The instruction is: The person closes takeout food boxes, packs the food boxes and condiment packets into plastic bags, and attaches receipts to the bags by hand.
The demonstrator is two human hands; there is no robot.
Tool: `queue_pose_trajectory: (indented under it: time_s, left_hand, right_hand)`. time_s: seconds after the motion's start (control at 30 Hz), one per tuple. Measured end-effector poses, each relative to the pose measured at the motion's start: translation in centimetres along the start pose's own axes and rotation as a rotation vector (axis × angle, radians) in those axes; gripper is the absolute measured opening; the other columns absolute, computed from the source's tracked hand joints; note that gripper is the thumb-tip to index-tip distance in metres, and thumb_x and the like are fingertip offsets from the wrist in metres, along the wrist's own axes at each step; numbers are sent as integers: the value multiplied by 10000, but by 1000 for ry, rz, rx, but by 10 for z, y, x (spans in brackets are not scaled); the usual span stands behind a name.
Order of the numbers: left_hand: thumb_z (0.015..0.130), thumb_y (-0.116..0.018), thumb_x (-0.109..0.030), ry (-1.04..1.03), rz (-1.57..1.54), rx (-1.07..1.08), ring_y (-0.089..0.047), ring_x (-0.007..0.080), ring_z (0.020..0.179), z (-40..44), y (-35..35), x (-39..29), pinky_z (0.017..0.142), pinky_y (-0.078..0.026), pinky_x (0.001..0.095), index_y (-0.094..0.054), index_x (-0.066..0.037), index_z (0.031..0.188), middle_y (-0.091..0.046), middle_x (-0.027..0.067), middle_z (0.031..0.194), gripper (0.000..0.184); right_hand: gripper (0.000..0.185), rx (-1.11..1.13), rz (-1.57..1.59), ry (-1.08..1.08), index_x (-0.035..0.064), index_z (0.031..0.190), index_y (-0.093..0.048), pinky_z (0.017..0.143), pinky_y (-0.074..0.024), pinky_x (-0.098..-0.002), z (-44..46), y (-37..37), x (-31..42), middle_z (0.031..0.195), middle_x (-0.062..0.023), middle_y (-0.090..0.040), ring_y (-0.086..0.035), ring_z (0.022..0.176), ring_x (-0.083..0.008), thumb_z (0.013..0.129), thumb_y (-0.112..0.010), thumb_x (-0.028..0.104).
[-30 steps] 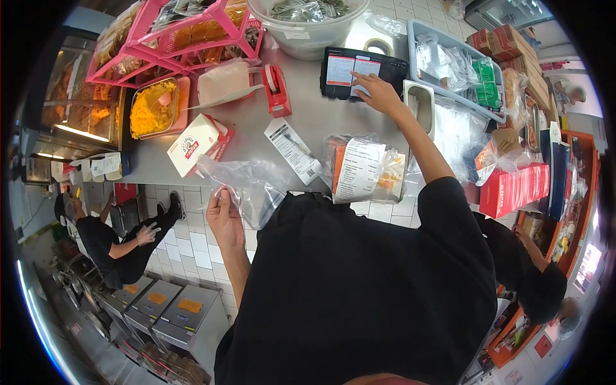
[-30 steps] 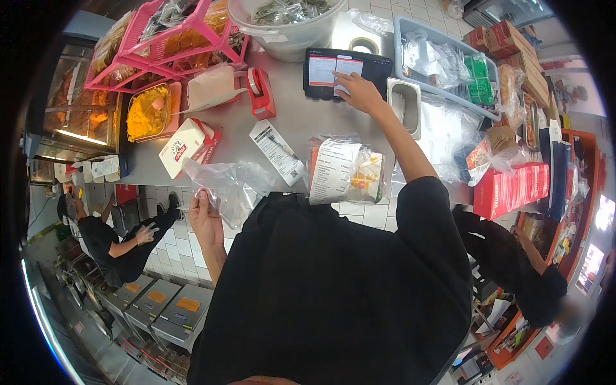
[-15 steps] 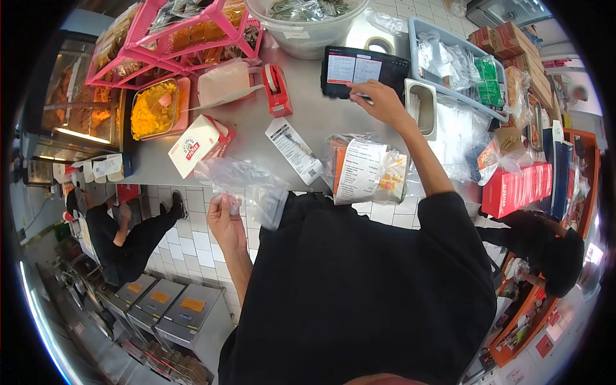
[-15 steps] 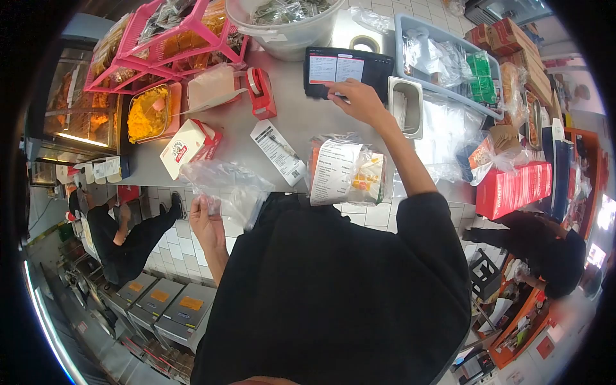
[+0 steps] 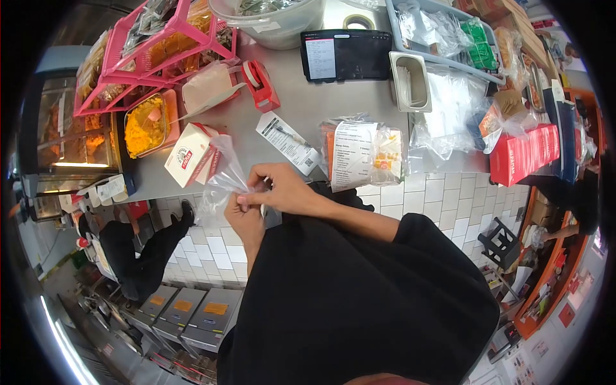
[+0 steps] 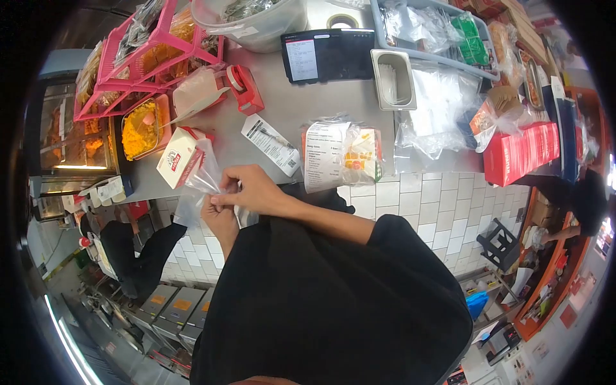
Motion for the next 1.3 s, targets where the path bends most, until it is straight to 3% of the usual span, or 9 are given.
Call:
queue_pose_trajectory:
  time_s: [0.27, 0.47, 0.53, 0.67, 0.93, 0.97, 1.0, 1.13, 1.3]
  left_hand:
    - [934, -624, -31, -126, -144, -252, -438, 40, 636, 43, 120, 12, 571, -358, 210, -611, 35, 711, -544, -15, 649, 233]
    - [883, -623, 25, -524, 620, -348, -392, 134, 606, 36, 139, 0, 573, -381, 278, -453, 6, 706, -461, 36, 645, 246]
    - [848, -696, 17, -140, 722, -503, -548, 140, 790, 40, 188, 0, 688, -451, 305, -553, -1, 1140, -596, 91, 945, 326]
    - [764, -808, -27, -446, 821, -366, -409, 350, 1355, 24, 107, -36, 1133, -306, 441, -436, -8, 1425, -470, 177, 1429, 759]
    - [747, -665, 62, -28, 652, -59, -646, 262, 959, 60, 73, -13, 854, -501, 376, -631, -36, 1068, -654, 180, 1048, 337]
    - [763, -644, 59, -34, 848, -85, -653, 253, 912, 71, 98, -12, 804, -515, 377, -628, -35, 1055, -646, 189, 1038, 307]
    - [809, -622, 64, -711, 988, -229, -658, 260, 816, 74, 127, -28, 691, -527, 364, -622, -16, 1061, -651, 168, 1025, 264]
    - [904, -595, 3, -471, 818, -597, -652, 264, 858, 33, 194, -31, 765, -516, 363, -634, 26, 1099, -669, 140, 962, 200]
    - [886, -572, 5, 74, 475, -425, -655, 259, 943, -3, 166, 50, 885, -479, 341, -665, 42, 1157, -699, 149, 907, 289]
  right_hand:
    - [170, -508, -58, 263, -8, 808, -583, 608, -463, -315, 5, 49, 4, 728, -79, -580, -557, 661, -173, 833, -737, 59]
    - [180, -609, -165, 217, 5, 890, -523, 705, -463, -357, 20, 58, 5, 796, -119, -529, -552, 748, -267, 757, -563, -110]
    - [179, -704, -153, 281, 12, 933, -546, 713, -471, -336, 25, 63, 10, 821, -107, -550, -567, 760, -240, 790, -558, -97]
    - [164, -530, 67, 375, 25, 1041, -585, 710, -473, -271, 30, 19, 25, 916, -86, -575, -585, 791, -160, 887, -638, 3]
    - [284, -150, -157, 427, 37, 1019, -587, 737, -472, -341, 55, -21, 39, 907, -112, -539, -567, 843, -225, 764, -644, -75]
    - [355, -256, -359, 503, 41, 1021, -592, 745, -461, -380, 64, -17, 28, 938, -124, -534, -552, 850, -281, 708, -611, -125]
    - [367, -357, -349, 530, 43, 1027, -593, 744, -462, -382, 57, -12, 43, 951, -128, -534, -554, 839, -294, 707, -605, -134]
    - [435, -733, -246, 1057, 45, 1092, -623, 731, -470, -388, 18, -10, 77, 952, -138, -541, -569, 806, -329, 705, -593, -152]
    - [254, -456, -411, 173, 10, 1056, -738, 772, -522, -307, 21, -9, -38, 972, -120, -689, -657, 856, -248, 829, -645, -54]
Point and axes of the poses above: each hand's wrist, its own z-axis towards the middle knuckle, its own y-axis out of the back of the hand, x = y × z, the point moved 4 cm from there along z, towards the middle knuckle
